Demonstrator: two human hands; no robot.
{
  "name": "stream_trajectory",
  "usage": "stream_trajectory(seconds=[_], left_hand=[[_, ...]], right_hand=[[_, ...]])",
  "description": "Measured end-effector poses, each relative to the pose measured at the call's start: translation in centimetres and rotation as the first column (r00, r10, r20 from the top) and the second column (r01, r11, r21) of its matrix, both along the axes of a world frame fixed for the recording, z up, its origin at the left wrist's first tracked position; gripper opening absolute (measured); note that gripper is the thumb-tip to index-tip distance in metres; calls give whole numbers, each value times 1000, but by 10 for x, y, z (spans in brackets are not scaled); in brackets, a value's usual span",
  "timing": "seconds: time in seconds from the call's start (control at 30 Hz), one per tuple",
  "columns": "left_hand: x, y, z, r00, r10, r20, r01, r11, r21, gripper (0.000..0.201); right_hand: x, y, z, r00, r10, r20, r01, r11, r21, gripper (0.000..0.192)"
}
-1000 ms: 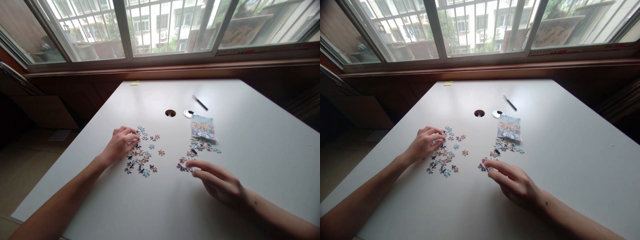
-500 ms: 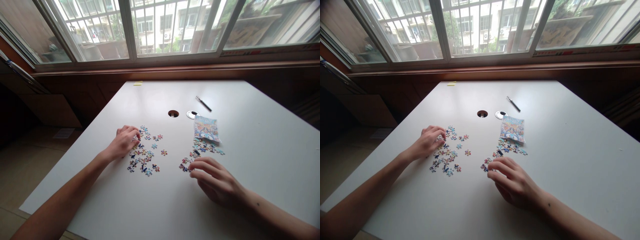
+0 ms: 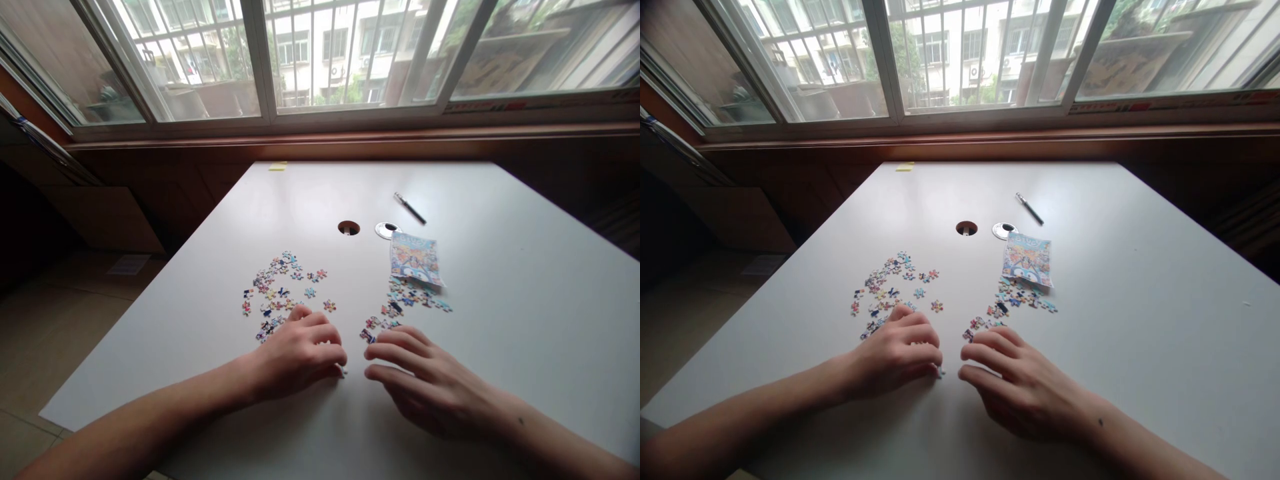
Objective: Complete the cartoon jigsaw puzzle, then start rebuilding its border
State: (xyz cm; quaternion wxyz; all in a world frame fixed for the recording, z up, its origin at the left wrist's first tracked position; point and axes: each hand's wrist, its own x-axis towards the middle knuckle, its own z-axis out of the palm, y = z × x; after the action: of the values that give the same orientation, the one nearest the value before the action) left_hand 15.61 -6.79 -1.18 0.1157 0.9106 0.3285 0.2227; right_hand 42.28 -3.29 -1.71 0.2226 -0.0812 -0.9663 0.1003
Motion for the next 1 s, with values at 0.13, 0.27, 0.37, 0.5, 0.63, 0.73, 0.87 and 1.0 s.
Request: stream_trajectory(seconds=[0.13, 0.27, 0.37, 0.5, 0.63, 0.73, 0.87, 1.0], left_hand=[[-27, 19, 12, 996, 85, -40, -82, 995, 57, 21], [-94, 53, 33, 949, 291, -123, -279, 954, 107, 15], [-138, 69, 40, 913, 369, -174, -367, 929, 44, 13], [-160, 70, 41, 913, 332, -236, -377, 909, -179, 13], [-158, 66, 42, 900, 331, -283, -409, 865, -289, 18], [-157, 67, 44, 899, 295, -324, -406, 837, -366, 20], [-161, 69, 42, 894, 284, -346, -415, 815, -404, 17], [-172, 70, 38, 862, 338, -377, -469, 814, -344, 17]], right_hand=[[-1, -1, 7, 974, 58, 217, -63, 998, 13, 62], [-1, 1, 11, 952, 120, 283, -109, 993, -53, 68], [1, 0, 6, 966, 76, 247, -73, 997, -23, 61], [3, 3, -5, 987, -111, 116, 107, 993, 43, 43], [3, 9, -11, 963, -266, 49, 263, 963, 59, 35], [4, 11, -13, 952, -305, 22, 303, 950, 68, 34], [4, 10, -13, 953, -301, 21, 299, 952, 67, 34], [4, 9, -14, 950, -310, 28, 308, 949, 62, 35]])
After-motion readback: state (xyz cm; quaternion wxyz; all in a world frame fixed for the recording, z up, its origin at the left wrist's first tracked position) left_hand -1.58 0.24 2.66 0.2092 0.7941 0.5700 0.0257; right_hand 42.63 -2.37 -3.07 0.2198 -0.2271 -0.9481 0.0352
